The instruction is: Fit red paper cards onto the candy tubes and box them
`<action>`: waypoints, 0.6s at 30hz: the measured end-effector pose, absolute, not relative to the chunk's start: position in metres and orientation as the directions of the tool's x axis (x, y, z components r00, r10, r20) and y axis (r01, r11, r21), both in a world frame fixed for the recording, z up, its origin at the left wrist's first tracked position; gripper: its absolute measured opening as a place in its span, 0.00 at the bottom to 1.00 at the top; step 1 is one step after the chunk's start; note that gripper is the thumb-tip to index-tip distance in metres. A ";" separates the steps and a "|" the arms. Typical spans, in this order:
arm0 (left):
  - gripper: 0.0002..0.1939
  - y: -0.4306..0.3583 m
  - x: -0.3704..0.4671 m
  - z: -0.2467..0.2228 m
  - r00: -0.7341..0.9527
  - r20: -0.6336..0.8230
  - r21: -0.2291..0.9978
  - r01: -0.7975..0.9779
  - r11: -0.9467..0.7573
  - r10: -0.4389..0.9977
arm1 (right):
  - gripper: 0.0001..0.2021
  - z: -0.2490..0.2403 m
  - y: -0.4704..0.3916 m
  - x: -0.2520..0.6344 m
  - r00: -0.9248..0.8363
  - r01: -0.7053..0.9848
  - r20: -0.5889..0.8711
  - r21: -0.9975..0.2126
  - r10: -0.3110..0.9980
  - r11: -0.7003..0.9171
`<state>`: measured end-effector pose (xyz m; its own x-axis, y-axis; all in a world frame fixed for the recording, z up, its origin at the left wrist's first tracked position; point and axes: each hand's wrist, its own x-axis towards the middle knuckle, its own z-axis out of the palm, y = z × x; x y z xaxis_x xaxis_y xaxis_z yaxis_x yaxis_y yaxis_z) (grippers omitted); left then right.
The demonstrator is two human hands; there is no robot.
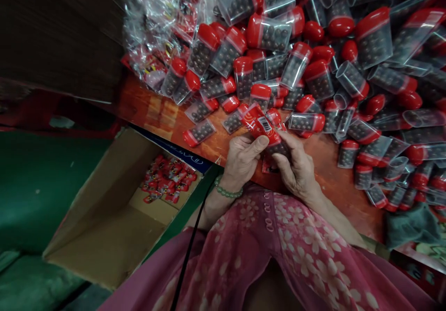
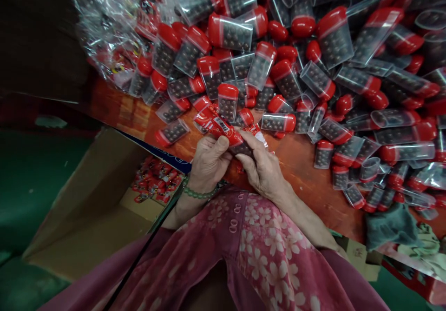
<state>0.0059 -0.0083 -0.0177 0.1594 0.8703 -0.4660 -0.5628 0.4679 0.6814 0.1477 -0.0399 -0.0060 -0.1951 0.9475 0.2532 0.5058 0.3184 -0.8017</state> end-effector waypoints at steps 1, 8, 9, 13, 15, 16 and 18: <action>0.23 -0.009 0.008 -0.019 0.153 -0.469 0.684 -0.560 0.467 0.870 | 0.20 -0.006 -0.040 0.147 -0.178 0.509 0.252 -0.804 0.951 0.308; 0.22 -0.018 0.006 -0.013 0.247 -0.425 0.735 -0.467 0.491 0.871 | 0.18 -0.003 -0.045 0.141 -0.030 0.111 -0.167 -0.980 0.986 -0.162; 0.22 -0.019 0.004 -0.011 0.285 -0.407 0.730 -0.470 0.496 0.868 | 0.18 -0.001 -0.044 0.141 -0.043 -0.003 -0.223 -0.975 0.974 -0.224; 0.30 -0.013 -0.006 -0.008 0.343 -0.305 0.718 -0.530 0.451 0.889 | 0.18 0.007 -0.035 0.141 -0.190 -0.360 -0.369 -0.836 0.910 -0.414; 0.30 -0.007 -0.008 -0.009 0.365 -0.252 0.701 -0.570 0.429 0.896 | 0.18 0.010 -0.031 0.141 -0.276 -0.445 -0.418 -0.742 0.865 -0.501; 0.29 -0.004 -0.009 -0.010 0.391 -0.231 0.685 -0.584 0.434 0.891 | 0.18 0.010 -0.030 0.141 -0.317 -0.469 -0.444 -0.695 0.838 -0.545; 0.26 0.000 -0.008 -0.013 0.454 -0.200 0.655 -0.597 0.463 0.868 | 0.19 0.009 -0.029 0.140 -0.388 -0.495 -0.483 -0.609 0.785 -0.619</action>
